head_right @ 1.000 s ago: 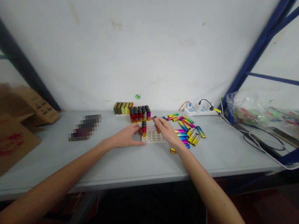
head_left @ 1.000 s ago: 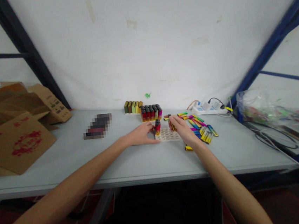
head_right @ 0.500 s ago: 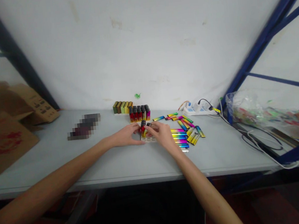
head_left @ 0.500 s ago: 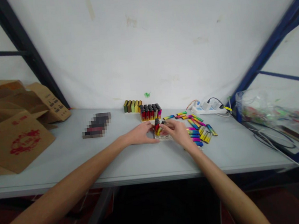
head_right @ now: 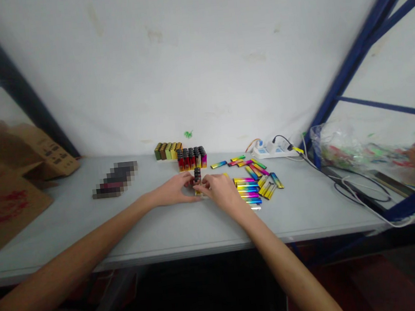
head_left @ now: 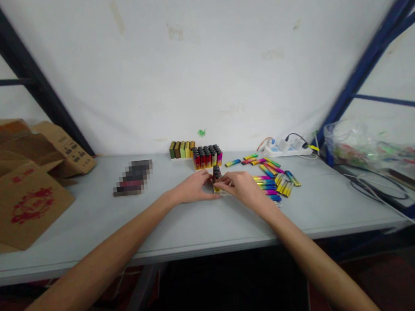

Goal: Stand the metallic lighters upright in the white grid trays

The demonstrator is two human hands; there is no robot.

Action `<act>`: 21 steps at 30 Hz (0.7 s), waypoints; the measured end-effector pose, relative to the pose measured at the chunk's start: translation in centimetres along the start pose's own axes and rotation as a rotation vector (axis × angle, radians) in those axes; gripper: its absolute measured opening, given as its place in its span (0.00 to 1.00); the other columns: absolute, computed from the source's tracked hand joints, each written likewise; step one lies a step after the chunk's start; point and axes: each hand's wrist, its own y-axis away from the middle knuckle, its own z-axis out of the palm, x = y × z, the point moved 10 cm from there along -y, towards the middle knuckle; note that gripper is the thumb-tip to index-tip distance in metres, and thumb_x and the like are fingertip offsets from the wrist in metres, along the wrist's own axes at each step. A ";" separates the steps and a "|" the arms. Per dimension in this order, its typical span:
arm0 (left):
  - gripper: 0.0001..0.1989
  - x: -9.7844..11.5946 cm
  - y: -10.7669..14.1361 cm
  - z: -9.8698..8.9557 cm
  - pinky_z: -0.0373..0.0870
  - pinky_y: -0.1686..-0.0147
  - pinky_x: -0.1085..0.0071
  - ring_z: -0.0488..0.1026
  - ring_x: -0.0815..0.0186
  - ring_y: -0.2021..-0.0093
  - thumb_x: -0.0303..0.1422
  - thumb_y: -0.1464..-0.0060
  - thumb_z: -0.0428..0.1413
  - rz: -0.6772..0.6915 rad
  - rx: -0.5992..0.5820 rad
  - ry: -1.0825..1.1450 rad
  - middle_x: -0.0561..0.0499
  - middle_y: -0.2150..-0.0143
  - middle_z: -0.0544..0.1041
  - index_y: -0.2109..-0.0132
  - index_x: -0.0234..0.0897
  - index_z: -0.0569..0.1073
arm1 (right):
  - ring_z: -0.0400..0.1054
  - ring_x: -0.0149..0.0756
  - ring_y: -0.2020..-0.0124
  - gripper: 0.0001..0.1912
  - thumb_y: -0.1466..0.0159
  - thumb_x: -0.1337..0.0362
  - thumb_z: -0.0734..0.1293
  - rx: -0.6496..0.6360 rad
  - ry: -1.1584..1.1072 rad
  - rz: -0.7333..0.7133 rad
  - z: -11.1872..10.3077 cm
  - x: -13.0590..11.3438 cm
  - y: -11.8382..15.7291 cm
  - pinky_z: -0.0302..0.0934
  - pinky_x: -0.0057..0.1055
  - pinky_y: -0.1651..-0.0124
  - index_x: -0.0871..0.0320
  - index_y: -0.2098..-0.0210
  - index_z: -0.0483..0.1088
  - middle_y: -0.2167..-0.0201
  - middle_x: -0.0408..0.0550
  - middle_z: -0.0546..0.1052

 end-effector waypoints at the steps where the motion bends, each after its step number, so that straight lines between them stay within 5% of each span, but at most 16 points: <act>1: 0.29 -0.1 0.0 0.0 0.74 0.51 0.60 0.77 0.51 0.53 0.58 0.47 0.64 -0.005 0.002 -0.002 0.43 0.53 0.79 0.53 0.37 0.77 | 0.78 0.42 0.66 0.19 0.29 0.46 0.68 -0.031 -0.005 -0.009 -0.4 0.1 0.0 0.64 0.32 0.62 0.55 0.63 0.79 0.65 0.54 0.85; 5: 0.31 -0.5 -0.1 0.0 0.74 0.51 0.60 0.77 0.50 0.52 0.57 0.49 0.65 -0.029 0.008 -0.019 0.42 0.51 0.79 0.51 0.36 0.77 | 0.78 0.42 0.67 0.12 0.30 0.53 0.70 -0.139 -0.007 0.015 -3.5 3.1 0.5 0.65 0.32 0.63 0.54 0.62 0.81 0.67 0.51 0.85; 10: 0.32 -0.9 -0.1 0.1 0.73 0.50 0.60 0.77 0.50 0.52 0.57 0.50 0.66 -0.056 -0.004 -0.030 0.42 0.51 0.78 0.50 0.35 0.77 | 0.76 0.43 0.67 0.04 0.41 0.60 0.76 -0.195 0.091 0.148 -7.9 11.1 1.9 0.65 0.33 0.65 0.53 0.68 0.82 0.68 0.49 0.84; 13: 0.32 -0.8 -0.1 0.1 0.73 0.50 0.61 0.77 0.50 0.51 0.57 0.49 0.65 -0.050 -0.014 -0.031 0.42 0.51 0.78 0.49 0.35 0.77 | 0.76 0.42 0.68 0.05 0.45 0.62 0.77 -0.286 0.111 0.227 -8.1 14.7 2.8 0.65 0.34 0.66 0.51 0.67 0.83 0.69 0.46 0.84; 21: 0.34 -0.9 -0.1 0.4 0.71 0.50 0.63 0.77 0.50 0.51 0.58 0.48 0.65 -0.055 -0.029 -0.057 0.41 0.50 0.78 0.48 0.33 0.76 | 0.76 0.43 0.65 0.04 0.44 0.61 0.77 -0.308 0.132 0.210 -7.3 15.1 2.2 0.66 0.34 0.61 0.54 0.69 0.82 0.66 0.49 0.83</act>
